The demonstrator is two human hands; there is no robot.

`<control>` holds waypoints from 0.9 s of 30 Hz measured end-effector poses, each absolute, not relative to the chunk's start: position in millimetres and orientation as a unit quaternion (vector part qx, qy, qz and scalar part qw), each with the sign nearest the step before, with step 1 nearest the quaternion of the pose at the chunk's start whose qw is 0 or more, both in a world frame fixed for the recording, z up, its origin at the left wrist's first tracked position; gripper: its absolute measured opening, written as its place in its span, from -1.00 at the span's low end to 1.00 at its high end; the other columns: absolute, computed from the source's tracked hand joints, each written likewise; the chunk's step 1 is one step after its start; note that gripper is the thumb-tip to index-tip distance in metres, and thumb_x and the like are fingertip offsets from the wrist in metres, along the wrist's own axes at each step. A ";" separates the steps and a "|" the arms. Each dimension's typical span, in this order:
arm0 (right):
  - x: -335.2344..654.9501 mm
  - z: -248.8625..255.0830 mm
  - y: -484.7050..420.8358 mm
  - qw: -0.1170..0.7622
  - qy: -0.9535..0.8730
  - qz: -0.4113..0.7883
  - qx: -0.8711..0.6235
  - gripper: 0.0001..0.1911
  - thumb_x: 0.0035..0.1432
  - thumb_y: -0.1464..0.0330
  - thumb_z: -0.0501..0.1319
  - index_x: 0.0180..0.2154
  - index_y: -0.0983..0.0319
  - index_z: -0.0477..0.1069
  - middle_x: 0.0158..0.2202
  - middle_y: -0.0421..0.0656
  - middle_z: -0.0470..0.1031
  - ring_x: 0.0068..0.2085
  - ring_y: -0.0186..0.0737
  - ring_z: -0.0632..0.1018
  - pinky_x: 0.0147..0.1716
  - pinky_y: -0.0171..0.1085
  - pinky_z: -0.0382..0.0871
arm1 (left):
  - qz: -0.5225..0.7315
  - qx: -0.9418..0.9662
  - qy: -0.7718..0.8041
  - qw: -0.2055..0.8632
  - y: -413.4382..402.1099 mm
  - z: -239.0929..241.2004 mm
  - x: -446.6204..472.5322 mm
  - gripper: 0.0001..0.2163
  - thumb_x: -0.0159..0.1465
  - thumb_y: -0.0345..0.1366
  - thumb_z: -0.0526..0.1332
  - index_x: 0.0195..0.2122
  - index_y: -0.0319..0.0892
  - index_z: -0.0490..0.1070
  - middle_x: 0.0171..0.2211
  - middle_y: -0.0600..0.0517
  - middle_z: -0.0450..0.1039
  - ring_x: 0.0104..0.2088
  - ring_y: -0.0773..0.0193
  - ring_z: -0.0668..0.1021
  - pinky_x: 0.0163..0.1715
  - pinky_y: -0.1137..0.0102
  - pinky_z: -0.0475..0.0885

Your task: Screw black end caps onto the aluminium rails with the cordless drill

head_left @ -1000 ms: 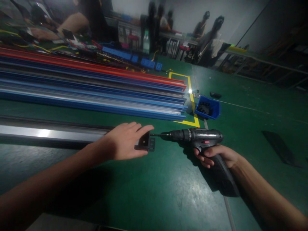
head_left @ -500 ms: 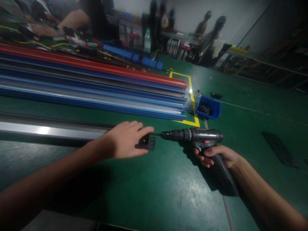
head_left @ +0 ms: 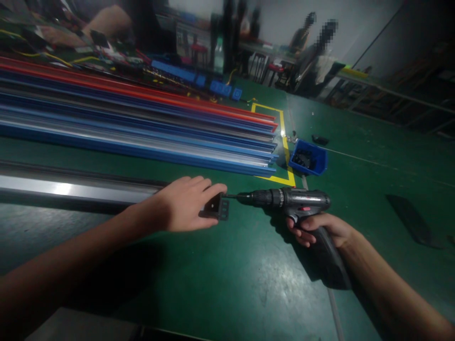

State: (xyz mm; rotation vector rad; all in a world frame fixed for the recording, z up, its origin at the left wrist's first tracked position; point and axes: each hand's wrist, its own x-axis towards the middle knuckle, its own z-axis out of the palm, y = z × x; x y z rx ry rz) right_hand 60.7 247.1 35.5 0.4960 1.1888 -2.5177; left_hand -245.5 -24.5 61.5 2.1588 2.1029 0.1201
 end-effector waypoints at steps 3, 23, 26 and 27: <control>60.9 35.1 247.2 0.152 0.417 -0.879 0.174 -0.74 0.14 0.49 0.34 -0.10 0.43 0.58 -0.32 -0.06 0.57 -0.51 -0.42 0.51 -0.39 -0.37 0.53 | 0.037 0.713 0.697 0.060 -24.2 62.7 -244.4 -0.45 0.33 0.10 0.15 0.26 -0.06 0.24 -0.08 -0.09 0.48 -0.11 0.01 0.51 -0.14 0.18 0.34; 61.9 35.0 248.4 0.149 0.436 -0.868 0.186 -0.76 0.15 0.46 0.31 -0.12 0.42 0.59 -0.42 -0.12 0.51 -0.53 -0.41 0.45 -0.42 -0.37 0.46 | 0.032 0.710 0.701 0.055 -24.0 63.4 -243.3 -0.45 0.33 0.10 0.15 0.25 -0.05 0.24 -0.10 -0.09 0.48 -0.14 0.00 0.52 -0.17 0.19 0.32; 61.7 35.7 248.0 0.150 0.439 -0.866 0.188 -0.76 0.15 0.47 0.31 -0.13 0.42 0.59 -0.41 -0.12 0.51 -0.53 -0.42 0.44 -0.42 -0.37 0.47 | 0.029 0.711 0.701 0.050 -23.9 63.0 -243.2 -0.45 0.33 0.10 0.15 0.26 -0.06 0.24 -0.09 -0.09 0.48 -0.13 0.00 0.52 -0.17 0.20 0.32; 61.4 36.3 247.5 0.147 0.439 -0.866 0.188 -0.76 0.15 0.47 0.31 -0.13 0.42 0.59 -0.41 -0.12 0.52 -0.53 -0.42 0.44 -0.42 -0.38 0.47 | 0.028 0.711 0.701 0.049 -23.8 62.8 -243.2 -0.45 0.33 0.10 0.15 0.26 -0.06 0.24 -0.09 -0.10 0.48 -0.13 0.00 0.52 -0.17 0.20 0.32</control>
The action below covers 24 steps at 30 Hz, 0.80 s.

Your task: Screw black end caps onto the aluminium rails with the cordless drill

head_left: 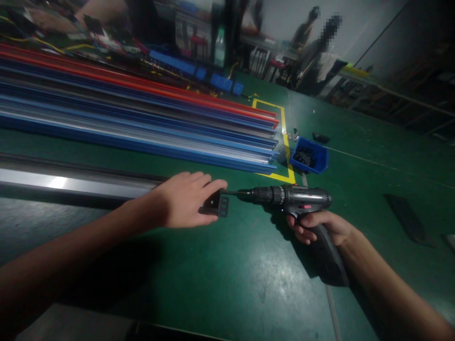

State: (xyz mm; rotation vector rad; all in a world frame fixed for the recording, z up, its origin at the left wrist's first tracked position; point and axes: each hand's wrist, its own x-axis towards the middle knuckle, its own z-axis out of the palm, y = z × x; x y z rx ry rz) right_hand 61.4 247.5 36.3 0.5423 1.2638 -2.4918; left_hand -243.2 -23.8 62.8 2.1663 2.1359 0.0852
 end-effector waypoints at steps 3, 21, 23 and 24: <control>60.5 37.5 246.5 0.139 0.442 -0.866 0.187 -0.76 0.13 0.47 0.32 -0.14 0.43 0.59 -0.41 -0.11 0.53 -0.54 -0.42 0.44 -0.43 -0.39 0.49 | 0.026 0.713 0.700 0.047 -23.5 61.9 -243.3 -0.45 0.33 0.10 0.15 0.26 -0.06 0.24 -0.09 -0.10 0.48 -0.14 0.00 0.52 -0.17 0.20 0.32; 61.7 36.3 247.5 0.143 0.431 -0.870 0.193 -0.76 0.14 0.48 0.34 -0.14 0.44 0.60 -0.41 -0.11 0.55 -0.54 -0.44 0.48 -0.42 -0.38 0.53 | 0.032 0.714 0.699 0.036 -25.1 61.6 -242.2 -0.46 0.33 0.10 0.15 0.25 -0.05 0.24 -0.12 -0.07 0.46 -0.16 0.05 0.51 -0.19 0.22 0.29; 62.0 36.4 247.3 0.139 0.432 -0.869 0.198 -0.76 0.15 0.48 0.34 -0.13 0.46 0.60 -0.39 -0.10 0.56 -0.54 -0.44 0.48 -0.43 -0.38 0.53 | 0.031 0.712 0.700 0.036 -25.3 62.2 -241.8 -0.46 0.33 0.09 0.16 0.25 -0.05 0.24 -0.12 -0.07 0.46 -0.15 0.05 0.51 -0.19 0.23 0.29; 62.1 36.5 247.2 0.138 0.433 -0.868 0.199 -0.75 0.15 0.48 0.33 -0.12 0.46 0.60 -0.38 -0.09 0.56 -0.54 -0.44 0.48 -0.43 -0.37 0.53 | 0.030 0.712 0.701 0.035 -25.4 62.5 -241.8 -0.47 0.33 0.09 0.16 0.25 -0.04 0.24 -0.12 -0.06 0.46 -0.15 0.06 0.51 -0.19 0.23 0.28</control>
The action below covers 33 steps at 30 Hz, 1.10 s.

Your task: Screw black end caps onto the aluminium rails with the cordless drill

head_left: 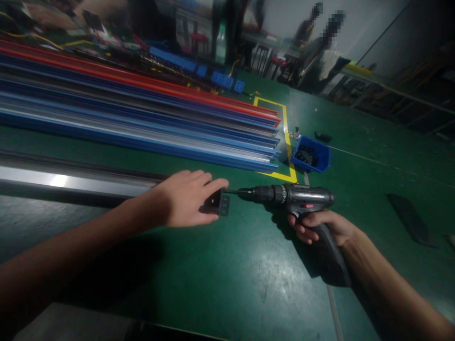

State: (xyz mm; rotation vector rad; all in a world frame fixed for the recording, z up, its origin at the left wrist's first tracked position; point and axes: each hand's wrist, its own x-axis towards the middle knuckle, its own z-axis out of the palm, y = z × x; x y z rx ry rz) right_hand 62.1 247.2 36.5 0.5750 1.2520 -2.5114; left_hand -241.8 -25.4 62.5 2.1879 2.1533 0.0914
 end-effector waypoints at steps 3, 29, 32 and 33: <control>62.1 36.9 247.2 0.139 0.435 -0.867 0.198 -0.74 0.16 0.48 0.32 -0.10 0.46 0.59 -0.37 -0.09 0.55 -0.54 -0.43 0.48 -0.42 -0.37 0.53 | 0.025 0.710 0.703 0.037 -25.5 63.2 -242.1 -0.46 0.33 0.10 0.15 0.25 -0.04 0.23 -0.12 -0.06 0.46 -0.16 0.06 0.51 -0.19 0.23 0.28; 60.7 34.6 248.2 0.151 0.411 -0.881 0.180 -0.72 0.16 0.50 0.34 -0.07 0.44 0.56 -0.33 -0.07 0.56 -0.50 -0.43 0.52 -0.39 -0.36 0.55 | 0.028 0.713 0.700 0.028 -26.1 59.2 -242.8 -0.42 0.33 0.11 0.16 0.28 -0.06 0.22 -0.08 -0.09 0.47 -0.11 0.00 0.52 -0.14 0.19 0.32; 61.1 34.9 248.4 0.151 0.415 -0.878 0.187 -0.72 0.16 0.49 0.34 -0.07 0.44 0.56 -0.33 -0.07 0.57 -0.51 -0.44 0.51 -0.39 -0.36 0.55 | 0.025 0.713 0.700 0.027 -26.1 59.6 -243.3 -0.42 0.34 0.11 0.15 0.29 -0.07 0.22 -0.09 -0.09 0.47 -0.12 0.00 0.52 -0.15 0.19 0.32; 61.1 35.1 248.4 0.151 0.416 -0.877 0.186 -0.72 0.16 0.49 0.34 -0.07 0.44 0.56 -0.32 -0.07 0.57 -0.52 -0.44 0.50 -0.39 -0.36 0.54 | 0.025 0.714 0.699 0.026 -26.1 59.6 -243.5 -0.42 0.34 0.11 0.15 0.28 -0.06 0.22 -0.09 -0.09 0.47 -0.13 0.01 0.51 -0.16 0.20 0.32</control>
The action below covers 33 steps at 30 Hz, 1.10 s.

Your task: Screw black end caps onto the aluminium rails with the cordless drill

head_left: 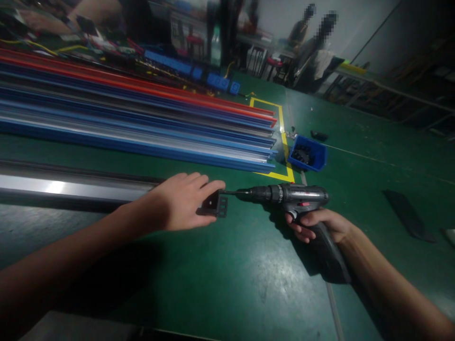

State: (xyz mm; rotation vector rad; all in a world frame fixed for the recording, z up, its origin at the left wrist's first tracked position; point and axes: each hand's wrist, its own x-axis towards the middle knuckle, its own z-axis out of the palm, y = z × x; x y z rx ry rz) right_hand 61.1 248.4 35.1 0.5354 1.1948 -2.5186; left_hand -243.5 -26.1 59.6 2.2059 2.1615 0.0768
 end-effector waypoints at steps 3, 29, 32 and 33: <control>60.8 35.3 247.9 0.150 0.420 -0.877 0.181 -0.72 0.17 0.49 0.33 -0.06 0.43 0.56 -0.31 -0.07 0.57 -0.52 -0.45 0.50 -0.39 -0.36 0.55 | 0.030 0.715 0.698 0.030 -26.1 59.4 -243.8 -0.42 0.33 0.12 0.15 0.29 -0.06 0.22 -0.08 -0.09 0.47 -0.12 0.01 0.51 -0.15 0.20 0.32; 60.4 34.6 247.8 0.147 0.422 -0.878 0.171 -0.71 0.16 0.49 0.31 -0.06 0.45 0.56 -0.30 -0.06 0.59 -0.50 -0.44 0.52 -0.38 -0.35 0.55 | 0.026 0.708 0.704 0.053 -26.6 60.0 -244.7 -0.40 0.34 0.12 0.14 0.32 -0.06 0.22 -0.04 -0.11 0.49 -0.10 0.03 0.51 -0.12 0.20 0.35; 59.8 34.3 247.9 0.146 0.425 -0.877 0.170 -0.70 0.15 0.49 0.32 -0.06 0.45 0.56 -0.30 -0.06 0.59 -0.51 -0.43 0.52 -0.38 -0.35 0.55 | 0.029 0.709 0.703 0.055 -26.7 60.4 -244.5 -0.40 0.34 0.11 0.14 0.32 -0.07 0.23 -0.06 -0.11 0.48 -0.12 0.03 0.51 -0.14 0.20 0.35; 59.7 34.3 247.8 0.146 0.424 -0.877 0.171 -0.71 0.15 0.48 0.33 -0.07 0.45 0.56 -0.31 -0.06 0.59 -0.51 -0.43 0.52 -0.38 -0.34 0.55 | 0.029 0.709 0.702 0.056 -26.6 60.5 -244.4 -0.40 0.34 0.11 0.14 0.31 -0.07 0.23 -0.07 -0.11 0.48 -0.12 0.03 0.50 -0.14 0.20 0.34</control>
